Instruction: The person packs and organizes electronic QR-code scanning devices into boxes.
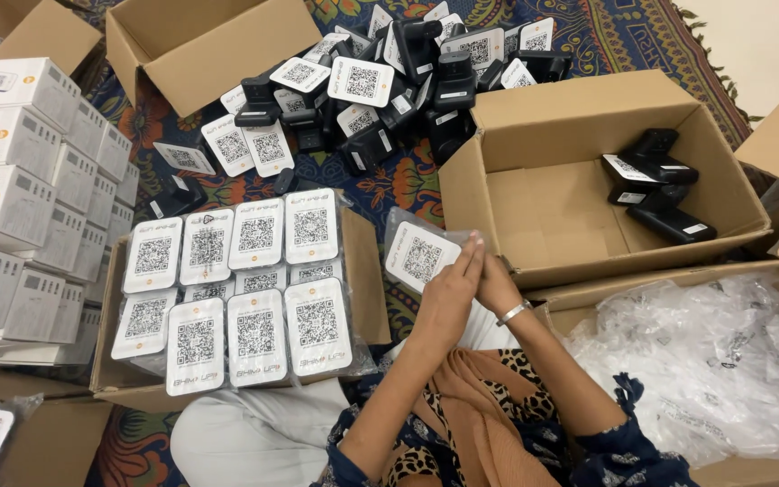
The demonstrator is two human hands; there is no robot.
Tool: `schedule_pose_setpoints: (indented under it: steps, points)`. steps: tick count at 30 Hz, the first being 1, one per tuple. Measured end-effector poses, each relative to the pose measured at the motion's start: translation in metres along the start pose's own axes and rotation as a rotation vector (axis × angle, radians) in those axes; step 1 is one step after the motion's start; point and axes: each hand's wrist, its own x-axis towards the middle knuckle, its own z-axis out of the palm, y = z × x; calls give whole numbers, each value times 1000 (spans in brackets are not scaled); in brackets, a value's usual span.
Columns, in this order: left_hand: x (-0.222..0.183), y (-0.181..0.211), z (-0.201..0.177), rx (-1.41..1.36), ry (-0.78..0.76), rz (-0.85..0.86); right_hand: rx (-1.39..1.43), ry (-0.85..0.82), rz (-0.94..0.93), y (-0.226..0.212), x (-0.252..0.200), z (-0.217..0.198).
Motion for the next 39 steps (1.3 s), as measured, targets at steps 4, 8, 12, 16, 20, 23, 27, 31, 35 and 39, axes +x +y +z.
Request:
schedule_pose_setpoints:
  steps: [4, 8, 12, 16, 20, 23, 27, 31, 35, 39]
  points:
    - [-3, 1, 0, -21, 111, 66, -398, -4, 10, 7, 27, 22]
    - [0, -6, -14, -195, 27, -39, -601, -199, -42, 63, 77, 51]
    - [-3, -19, -23, -296, -53, -368, -874, -477, -157, 76, 116, 76]
    - [-22, -86, 41, -244, 294, -191, -900, -579, -250, 86, 133, 98]
    - [-32, -107, 31, -259, 282, -249, -930, -709, -365, 97, 149, 122]
    - [-26, -108, -9, -195, 213, -328, -934, -726, -281, 9, 133, 92]
    - [-8, -117, -52, 67, 58, -425, -588, -655, -455, -28, 122, 35]
    - [11, -129, -45, 307, -11, -152, -835, -534, -527, -92, 84, 6]
    - [21, -155, -12, 561, -463, -23, -881, -574, -473, -88, 70, 10]
    - [22, -226, 27, 761, -306, 76, -1032, -442, -481, -81, 79, -9]
